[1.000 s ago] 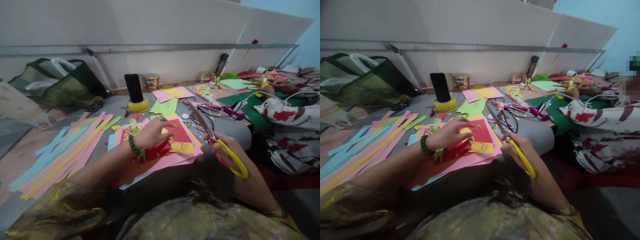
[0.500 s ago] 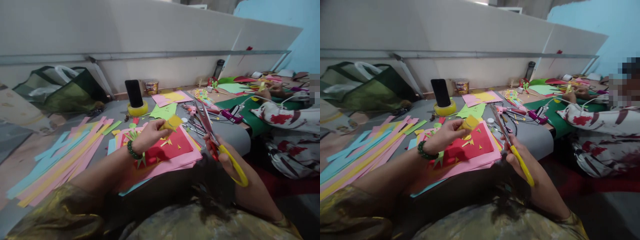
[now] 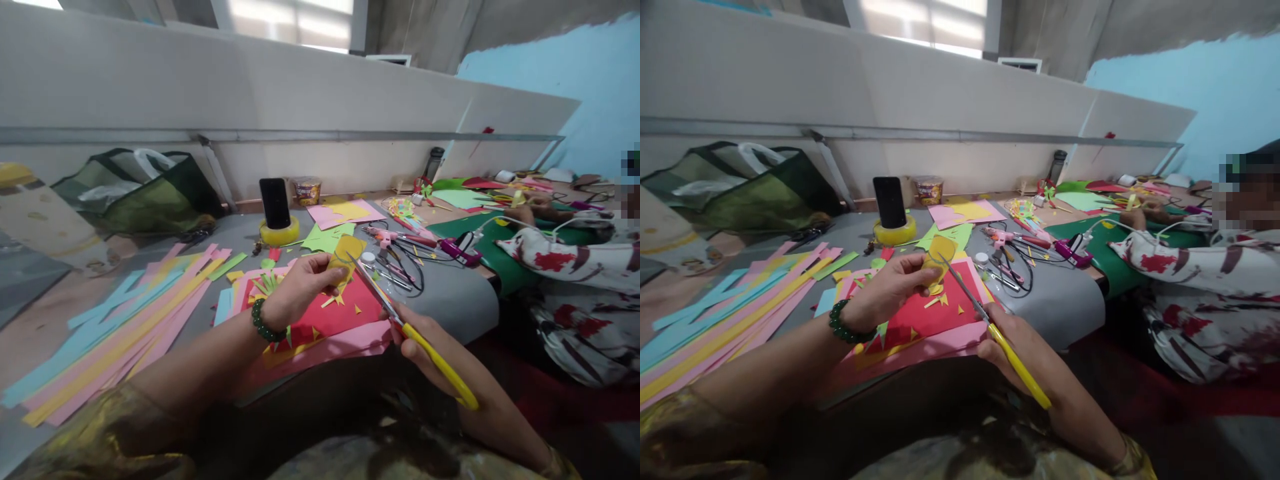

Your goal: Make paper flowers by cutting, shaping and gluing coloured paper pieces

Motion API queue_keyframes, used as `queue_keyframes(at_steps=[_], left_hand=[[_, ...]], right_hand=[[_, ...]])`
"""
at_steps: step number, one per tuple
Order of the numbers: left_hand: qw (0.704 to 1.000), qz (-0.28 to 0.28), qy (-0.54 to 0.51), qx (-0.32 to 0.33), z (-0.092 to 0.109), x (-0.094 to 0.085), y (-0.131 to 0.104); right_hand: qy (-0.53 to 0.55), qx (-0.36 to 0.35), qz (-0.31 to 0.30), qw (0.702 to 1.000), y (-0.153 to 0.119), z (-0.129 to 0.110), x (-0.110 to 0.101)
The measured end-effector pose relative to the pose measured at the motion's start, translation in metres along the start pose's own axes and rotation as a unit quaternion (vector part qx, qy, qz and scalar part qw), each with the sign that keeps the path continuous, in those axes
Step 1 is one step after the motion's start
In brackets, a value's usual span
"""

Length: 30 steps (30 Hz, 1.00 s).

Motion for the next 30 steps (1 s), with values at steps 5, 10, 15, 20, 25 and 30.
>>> queue_keyframes(at_steps=[5,10,15,20,25,30], left_hand=[[1.0,0.004,0.01,-0.008,0.002,0.0,-0.001],[1.0,0.001,0.025,-0.011,0.002,0.001,-0.001],[1.0,-0.014,0.019,-0.016,0.0,0.001,-0.001],[0.999,-0.024,0.017,-0.027,-0.001,0.001,0.0],[0.999,-0.035,0.011,-0.025,-0.003,0.001,0.0],[0.999,-0.046,0.013,-0.019,-0.004,0.001,0.001]], right_hand=[[0.014,0.015,0.001,1.0,-0.005,-0.018,0.0],[0.019,0.003,-0.01,1.0,0.003,-0.018,0.001],[0.015,0.021,0.002,1.0,0.003,-0.02,-0.001],[0.029,0.027,-0.028,0.999,0.003,-0.018,-0.001],[0.05,0.01,-0.067,0.996,0.011,0.002,0.004],[0.048,0.001,-0.062,0.997,0.014,0.003,0.003]])
Point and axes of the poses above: each hand's wrist, its own y-axis towards the middle knuckle, its own x-axis out of the palm, z = x × y, the point moved 5 cm from there along y, towards the middle knuckle, and after that the axes turned 9 degrees about -z, right-handed, at the moved point
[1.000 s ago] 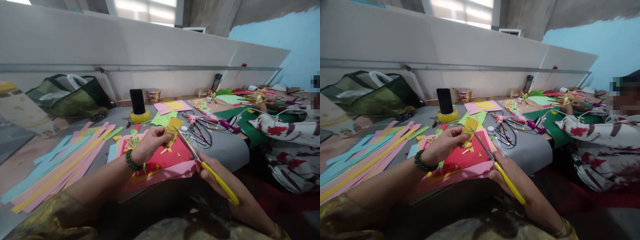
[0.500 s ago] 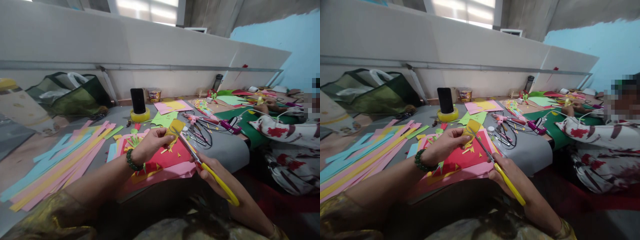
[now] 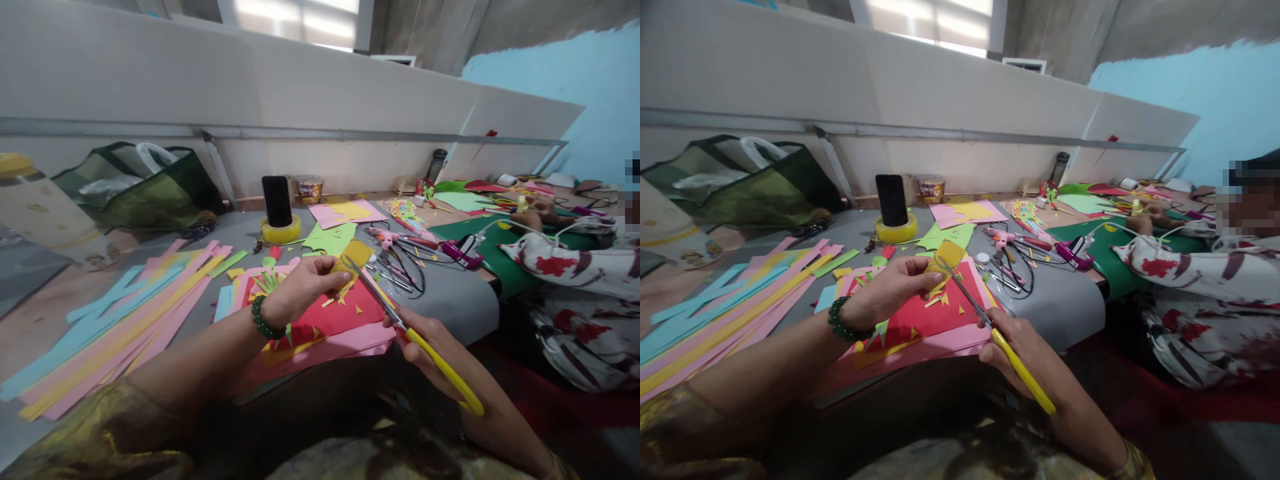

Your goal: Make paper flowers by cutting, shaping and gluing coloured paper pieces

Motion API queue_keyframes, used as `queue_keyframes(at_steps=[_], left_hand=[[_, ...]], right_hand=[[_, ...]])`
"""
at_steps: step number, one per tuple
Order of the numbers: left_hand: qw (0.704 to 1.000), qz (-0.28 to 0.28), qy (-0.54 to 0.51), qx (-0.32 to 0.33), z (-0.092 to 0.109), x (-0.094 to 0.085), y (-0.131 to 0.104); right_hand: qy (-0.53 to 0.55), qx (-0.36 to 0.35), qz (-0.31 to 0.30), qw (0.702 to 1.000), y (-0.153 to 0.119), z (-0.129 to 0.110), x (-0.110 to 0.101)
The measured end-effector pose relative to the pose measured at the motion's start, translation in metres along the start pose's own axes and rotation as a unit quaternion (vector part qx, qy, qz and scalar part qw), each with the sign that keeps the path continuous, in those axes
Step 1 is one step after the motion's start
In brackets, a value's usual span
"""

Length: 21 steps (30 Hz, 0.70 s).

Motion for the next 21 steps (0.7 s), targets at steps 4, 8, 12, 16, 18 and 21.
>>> queue_keyframes(at_steps=[4,8,12,16,18,21], left_hand=[[1.0,-0.007,0.01,0.0,0.0,-0.001,0.0],[1.0,-0.008,0.022,-0.003,0.001,-0.002,0.001],[1.0,-0.01,0.028,-0.008,0.003,-0.001,0.0],[0.999,-0.012,0.033,-0.011,0.005,-0.002,0.0],[0.999,-0.015,0.04,-0.01,0.005,-0.002,-0.001],[0.999,-0.013,0.051,-0.013,0.006,-0.003,-0.001]], right_hand=[[-0.008,0.008,-0.001,1.0,-0.004,-0.011,-0.003],[-0.022,0.006,-0.003,1.0,-0.006,-0.013,-0.004],[-0.031,0.008,0.004,0.999,-0.009,-0.012,-0.005],[-0.035,0.003,0.023,0.999,-0.014,-0.015,-0.006],[-0.037,0.008,0.028,0.999,-0.016,-0.015,-0.006],[-0.045,0.011,0.032,0.998,-0.019,-0.016,-0.005]])
Point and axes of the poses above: each hand's wrist, its own y-axis towards the middle knuckle, its own x-axis out of the palm, z = x × y, the point moved 5 cm from there along y, towards the middle knuckle, and after that the axes turned 9 degrees about -z, right-handed, at the moved point
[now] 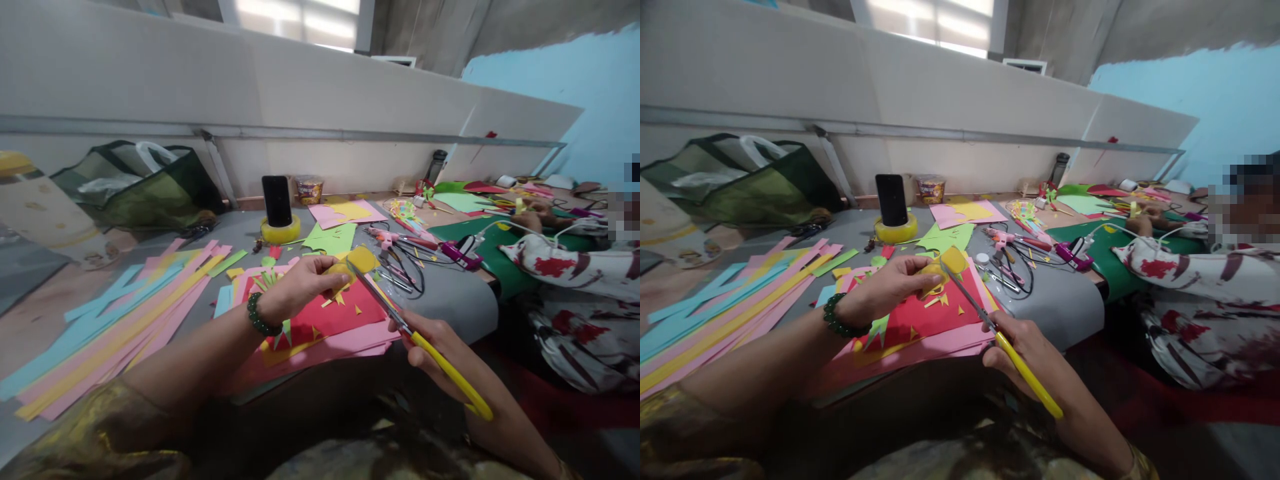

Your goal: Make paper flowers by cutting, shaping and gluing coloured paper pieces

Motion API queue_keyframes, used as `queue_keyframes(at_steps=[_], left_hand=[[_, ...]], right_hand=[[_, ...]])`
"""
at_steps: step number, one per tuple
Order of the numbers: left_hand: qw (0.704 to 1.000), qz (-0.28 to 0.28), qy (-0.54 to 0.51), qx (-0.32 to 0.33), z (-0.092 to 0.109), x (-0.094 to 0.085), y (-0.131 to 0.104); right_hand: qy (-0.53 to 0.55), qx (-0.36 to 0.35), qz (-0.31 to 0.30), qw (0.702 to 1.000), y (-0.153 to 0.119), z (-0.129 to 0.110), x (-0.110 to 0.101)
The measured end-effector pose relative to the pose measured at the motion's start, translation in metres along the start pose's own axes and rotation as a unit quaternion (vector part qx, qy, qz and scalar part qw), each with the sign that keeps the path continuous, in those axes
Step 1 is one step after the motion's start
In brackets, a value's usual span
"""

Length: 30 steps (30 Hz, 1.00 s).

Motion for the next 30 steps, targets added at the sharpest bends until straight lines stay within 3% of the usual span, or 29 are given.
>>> queue_keyframes(at_steps=[4,15,30], left_hand=[[1.0,0.012,0.016,-0.013,0.001,-0.002,-0.001],[0.999,0.016,0.046,-0.013,0.006,-0.003,-0.002],[0.998,-0.008,0.057,-0.013,0.008,-0.004,-0.002]], right_hand=[[-0.014,-0.007,0.028,0.999,-0.002,-0.001,-0.003],[0.04,0.0,-0.047,0.998,0.01,0.004,0.0],[0.048,-0.018,-0.067,0.996,0.015,0.01,0.003]])
Point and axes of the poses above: each hand's wrist, its own y-axis towards the middle knuckle, its own x-axis out of the palm, z = x × y, the point moved 5 cm from there along y, towards the middle knuckle, and after that the axes turned 9 degrees about -z, right-handed, at the moved point
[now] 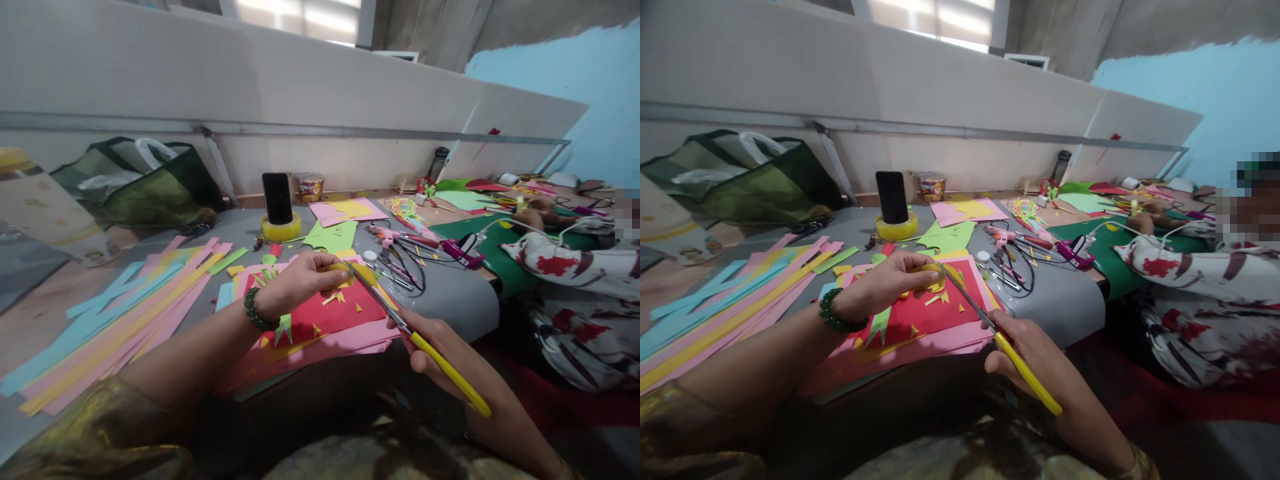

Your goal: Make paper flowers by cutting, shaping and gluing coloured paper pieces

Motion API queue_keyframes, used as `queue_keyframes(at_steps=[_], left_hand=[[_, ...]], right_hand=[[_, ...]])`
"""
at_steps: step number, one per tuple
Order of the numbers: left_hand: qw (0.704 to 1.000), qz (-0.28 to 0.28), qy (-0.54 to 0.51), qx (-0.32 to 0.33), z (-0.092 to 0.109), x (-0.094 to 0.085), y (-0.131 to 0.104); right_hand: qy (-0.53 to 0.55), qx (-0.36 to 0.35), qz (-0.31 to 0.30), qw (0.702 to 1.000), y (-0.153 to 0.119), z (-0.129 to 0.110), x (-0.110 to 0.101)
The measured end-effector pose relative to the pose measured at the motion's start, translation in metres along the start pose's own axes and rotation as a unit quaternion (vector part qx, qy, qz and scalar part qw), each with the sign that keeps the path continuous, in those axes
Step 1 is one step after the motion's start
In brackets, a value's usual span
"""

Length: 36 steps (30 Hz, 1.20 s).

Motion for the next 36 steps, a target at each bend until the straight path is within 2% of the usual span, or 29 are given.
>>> queue_keyframes(at_steps=[10,25,36], left_hand=[[0.999,-0.027,0.021,0.005,-0.002,0.0,-0.001],[1.0,-0.008,0.012,0.01,-0.002,-0.003,0.0],[0.999,-0.023,0.029,0.002,-0.004,-0.004,0.001]], right_hand=[[-0.011,0.018,0.017,1.0,-0.005,-0.009,-0.002],[-0.001,0.011,0.001,1.0,-0.002,0.001,-0.001],[-0.031,0.009,0.027,0.999,-0.005,-0.001,-0.002]])
Point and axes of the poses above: each hand's wrist, its own y-axis towards the middle knuckle, its own x-axis out of the palm, z = x × y, the point moved 5 cm from there along y, towards the middle knuckle, and after that the axes turned 9 degrees about -z, right-handed, at the moved point
